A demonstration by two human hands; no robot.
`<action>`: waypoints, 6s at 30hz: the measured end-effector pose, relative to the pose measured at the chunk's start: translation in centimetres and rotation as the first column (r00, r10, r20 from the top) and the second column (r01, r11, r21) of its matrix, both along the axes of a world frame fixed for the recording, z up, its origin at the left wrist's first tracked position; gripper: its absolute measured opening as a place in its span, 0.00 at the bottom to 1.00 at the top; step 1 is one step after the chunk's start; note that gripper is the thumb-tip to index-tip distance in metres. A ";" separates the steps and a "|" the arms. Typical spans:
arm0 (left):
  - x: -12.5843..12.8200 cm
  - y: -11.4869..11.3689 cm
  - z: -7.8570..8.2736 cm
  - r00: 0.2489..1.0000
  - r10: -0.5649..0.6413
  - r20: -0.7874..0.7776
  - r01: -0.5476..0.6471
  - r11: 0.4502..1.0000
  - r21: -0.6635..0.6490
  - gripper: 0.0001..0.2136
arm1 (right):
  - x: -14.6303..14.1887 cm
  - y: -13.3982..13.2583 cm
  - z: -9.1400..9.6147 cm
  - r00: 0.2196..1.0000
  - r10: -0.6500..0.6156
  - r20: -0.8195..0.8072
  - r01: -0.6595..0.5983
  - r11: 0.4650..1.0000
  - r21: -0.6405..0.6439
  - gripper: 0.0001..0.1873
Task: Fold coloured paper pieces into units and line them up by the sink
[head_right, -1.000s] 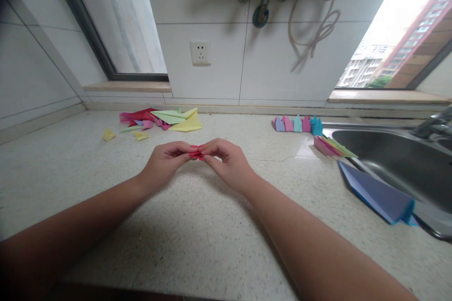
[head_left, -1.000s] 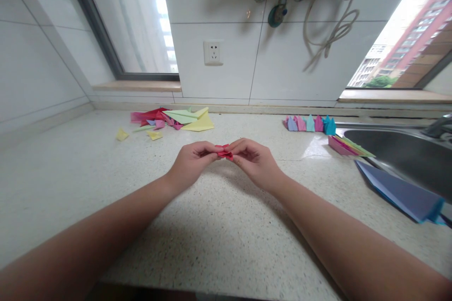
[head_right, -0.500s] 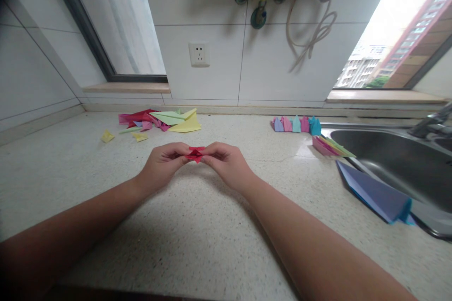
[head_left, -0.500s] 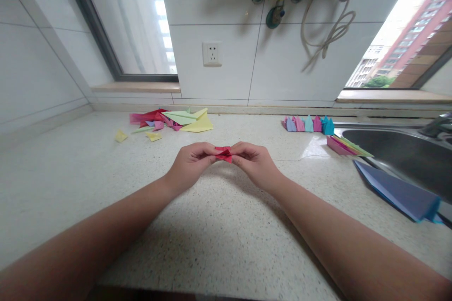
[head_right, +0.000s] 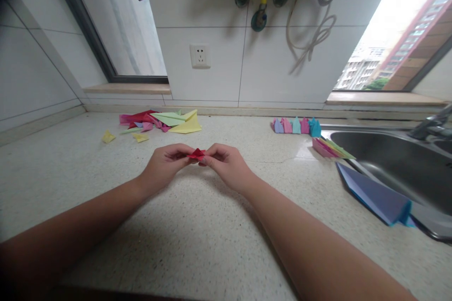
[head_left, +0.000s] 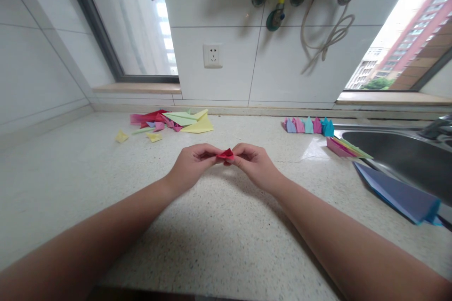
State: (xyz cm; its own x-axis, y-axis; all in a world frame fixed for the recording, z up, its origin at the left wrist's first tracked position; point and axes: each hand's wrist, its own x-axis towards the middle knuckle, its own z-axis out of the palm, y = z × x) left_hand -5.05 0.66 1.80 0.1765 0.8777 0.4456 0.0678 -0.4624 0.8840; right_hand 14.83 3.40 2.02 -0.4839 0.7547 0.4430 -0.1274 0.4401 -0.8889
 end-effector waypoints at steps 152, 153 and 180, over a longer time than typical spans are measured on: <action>-1.7 0.8 0.3 0.829 0.136 -0.542 0.161 0.871 0.465 0.08 | 1.4 0.6 0.3 0.906 -0.181 0.382 -0.029 0.875 0.483 0.07; -1.7 0.8 0.3 0.829 0.117 -0.547 0.185 0.866 0.465 0.08 | 1.5 0.6 0.5 0.900 -0.167 0.402 -0.055 0.872 0.486 0.07; -1.1 0.4 0.4 0.835 0.260 -0.485 -0.063 0.921 0.385 0.04 | 1.8 0.5 0.7 0.904 -0.232 0.360 0.035 0.878 0.478 0.04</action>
